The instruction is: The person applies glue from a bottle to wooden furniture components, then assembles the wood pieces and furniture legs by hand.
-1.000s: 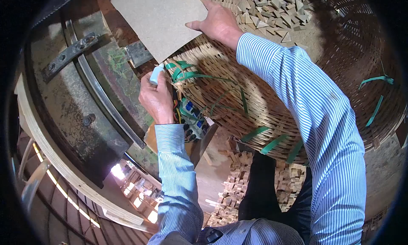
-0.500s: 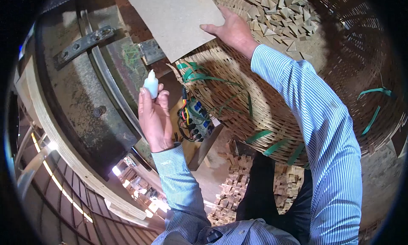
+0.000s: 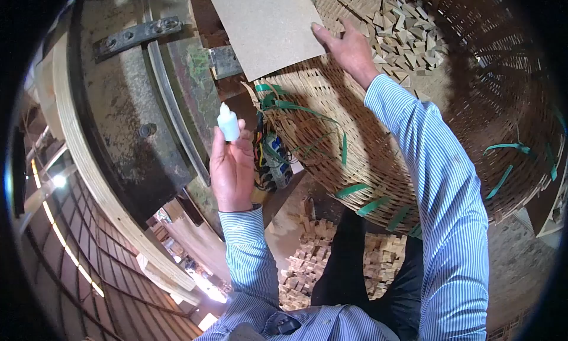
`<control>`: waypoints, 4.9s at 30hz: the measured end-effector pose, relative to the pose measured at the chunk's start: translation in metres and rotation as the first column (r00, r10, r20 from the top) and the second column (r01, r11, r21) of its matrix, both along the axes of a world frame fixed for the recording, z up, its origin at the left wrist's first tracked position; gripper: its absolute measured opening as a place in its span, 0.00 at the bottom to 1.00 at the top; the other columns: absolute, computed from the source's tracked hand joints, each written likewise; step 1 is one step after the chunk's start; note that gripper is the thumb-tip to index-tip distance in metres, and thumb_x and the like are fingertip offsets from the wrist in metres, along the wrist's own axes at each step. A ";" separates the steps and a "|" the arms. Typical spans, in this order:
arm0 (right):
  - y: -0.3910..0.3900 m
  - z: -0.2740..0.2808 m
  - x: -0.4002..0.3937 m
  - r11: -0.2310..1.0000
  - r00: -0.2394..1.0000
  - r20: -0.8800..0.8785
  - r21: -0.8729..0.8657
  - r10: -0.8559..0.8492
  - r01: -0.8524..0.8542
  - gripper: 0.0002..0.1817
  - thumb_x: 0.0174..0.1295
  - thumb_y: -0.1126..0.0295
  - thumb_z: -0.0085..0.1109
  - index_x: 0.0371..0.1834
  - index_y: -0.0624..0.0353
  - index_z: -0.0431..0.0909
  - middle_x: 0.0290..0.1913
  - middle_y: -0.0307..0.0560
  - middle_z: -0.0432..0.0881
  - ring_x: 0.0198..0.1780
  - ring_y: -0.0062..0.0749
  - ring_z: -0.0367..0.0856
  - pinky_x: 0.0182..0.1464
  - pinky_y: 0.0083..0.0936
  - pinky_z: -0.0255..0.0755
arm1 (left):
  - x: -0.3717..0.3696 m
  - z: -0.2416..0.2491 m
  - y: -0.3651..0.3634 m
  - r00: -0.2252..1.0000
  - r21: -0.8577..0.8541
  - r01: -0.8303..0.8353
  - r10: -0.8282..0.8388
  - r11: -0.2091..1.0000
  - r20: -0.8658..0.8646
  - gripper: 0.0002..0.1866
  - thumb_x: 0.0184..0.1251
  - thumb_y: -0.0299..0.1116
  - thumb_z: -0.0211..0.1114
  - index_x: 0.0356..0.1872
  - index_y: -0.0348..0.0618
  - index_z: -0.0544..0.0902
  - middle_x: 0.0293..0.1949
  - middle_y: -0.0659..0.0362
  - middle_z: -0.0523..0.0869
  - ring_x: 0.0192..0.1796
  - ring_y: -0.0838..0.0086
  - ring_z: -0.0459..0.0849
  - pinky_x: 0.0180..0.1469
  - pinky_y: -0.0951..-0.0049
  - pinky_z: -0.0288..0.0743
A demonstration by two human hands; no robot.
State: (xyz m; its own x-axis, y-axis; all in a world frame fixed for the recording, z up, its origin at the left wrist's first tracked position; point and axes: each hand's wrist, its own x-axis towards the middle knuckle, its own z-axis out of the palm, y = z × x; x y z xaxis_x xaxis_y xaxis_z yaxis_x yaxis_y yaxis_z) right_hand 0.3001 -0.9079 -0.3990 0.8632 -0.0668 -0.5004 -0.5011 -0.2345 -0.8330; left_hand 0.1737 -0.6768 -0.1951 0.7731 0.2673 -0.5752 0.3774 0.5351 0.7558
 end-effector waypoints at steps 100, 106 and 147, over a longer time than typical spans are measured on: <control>0.252 0.536 -0.012 0.642 0.947 0.195 0.698 0.256 -0.317 0.19 0.74 0.73 0.55 0.63 0.70 0.69 0.52 0.57 0.81 0.47 0.45 0.90 0.55 0.39 0.90 | -0.189 0.266 0.185 0.947 0.443 -0.245 0.116 0.862 0.299 0.19 0.76 0.26 0.69 0.63 0.33 0.79 0.52 0.56 0.89 0.50 0.78 0.87 0.54 0.76 0.82; 0.219 0.517 -0.080 0.725 0.689 0.342 0.033 0.639 -0.688 0.19 0.78 0.68 0.54 0.65 0.69 0.69 0.46 0.55 0.85 0.41 0.42 0.90 0.43 0.33 0.84 | -0.100 0.247 0.195 0.948 0.786 -0.266 0.004 0.558 0.319 0.18 0.71 0.29 0.73 0.58 0.35 0.83 0.42 0.57 0.85 0.38 0.75 0.83 0.41 0.70 0.79; 0.260 0.464 -0.049 0.321 0.079 0.329 -0.796 0.941 -0.513 0.38 0.74 0.70 0.58 0.85 0.55 0.54 0.42 0.52 0.80 0.38 0.46 0.85 0.38 0.38 0.82 | -0.036 0.224 0.193 0.973 0.844 -0.231 0.118 0.485 0.199 0.13 0.65 0.34 0.75 0.45 0.35 0.90 0.31 0.54 0.89 0.30 0.69 0.85 0.36 0.64 0.78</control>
